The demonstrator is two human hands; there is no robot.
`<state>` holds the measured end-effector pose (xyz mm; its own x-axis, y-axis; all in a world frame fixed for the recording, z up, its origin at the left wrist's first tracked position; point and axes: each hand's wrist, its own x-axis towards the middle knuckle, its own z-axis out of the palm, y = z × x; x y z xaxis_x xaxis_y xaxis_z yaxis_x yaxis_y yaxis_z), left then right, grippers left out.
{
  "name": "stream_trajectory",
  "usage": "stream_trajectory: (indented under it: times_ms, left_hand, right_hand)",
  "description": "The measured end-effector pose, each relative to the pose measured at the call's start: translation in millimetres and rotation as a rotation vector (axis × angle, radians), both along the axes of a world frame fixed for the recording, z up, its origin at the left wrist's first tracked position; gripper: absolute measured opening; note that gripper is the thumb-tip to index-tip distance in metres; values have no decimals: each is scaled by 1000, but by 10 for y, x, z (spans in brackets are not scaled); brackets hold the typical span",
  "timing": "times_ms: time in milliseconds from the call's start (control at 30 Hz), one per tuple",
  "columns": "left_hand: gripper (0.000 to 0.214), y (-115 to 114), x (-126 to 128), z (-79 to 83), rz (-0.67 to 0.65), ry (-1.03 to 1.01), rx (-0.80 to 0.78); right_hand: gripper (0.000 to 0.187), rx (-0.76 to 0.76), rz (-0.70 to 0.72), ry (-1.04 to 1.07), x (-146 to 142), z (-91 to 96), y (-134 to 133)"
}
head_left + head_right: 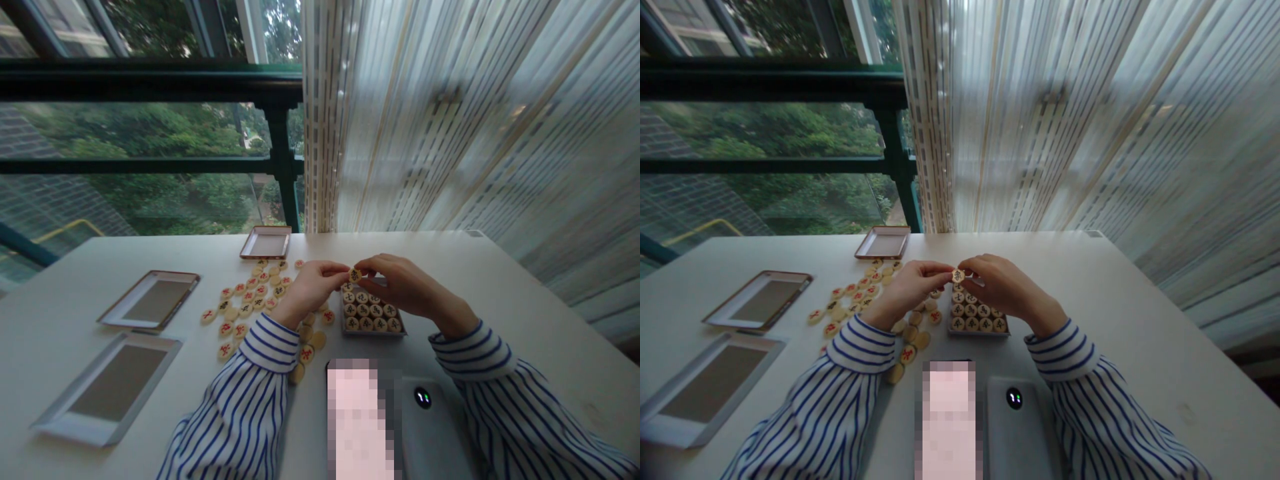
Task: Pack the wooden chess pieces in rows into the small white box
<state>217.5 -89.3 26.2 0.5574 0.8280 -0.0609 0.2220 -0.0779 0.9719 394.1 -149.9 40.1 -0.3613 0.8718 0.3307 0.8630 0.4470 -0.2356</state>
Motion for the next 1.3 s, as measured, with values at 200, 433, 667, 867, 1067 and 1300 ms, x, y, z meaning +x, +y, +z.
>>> stream_trajectory:
  times_ms: [200, 433, 667, 867, 1067, 1300]
  left_hand:
    - [20, -15, 31, -16, 30, 0, 12]
    - [19, -39, 81, -41, 91, -14, 19]
    - [17, -24, 118, -125, 88, 0, 75]
    - [19, -2, 115, -153, 56, 84, 159]
    - [25, 80, 79, -295, 106, 214, 335]
    - [27, 61, 50, -233, 98, 347, 443]
  right_hand:
    - [23, -4, 16, -1, -23, 20, -7]
    - [24, -5, -20, -32, -41, 6, -1]
    - [23, -2, -30, -121, -65, -13, 10]
    - [23, -22, -60, -148, -53, -13, 5]
    - [25, -63, -117, -217, 3, -39, 14]
    - [26, -111, -157, -320, 33, -82, 52]
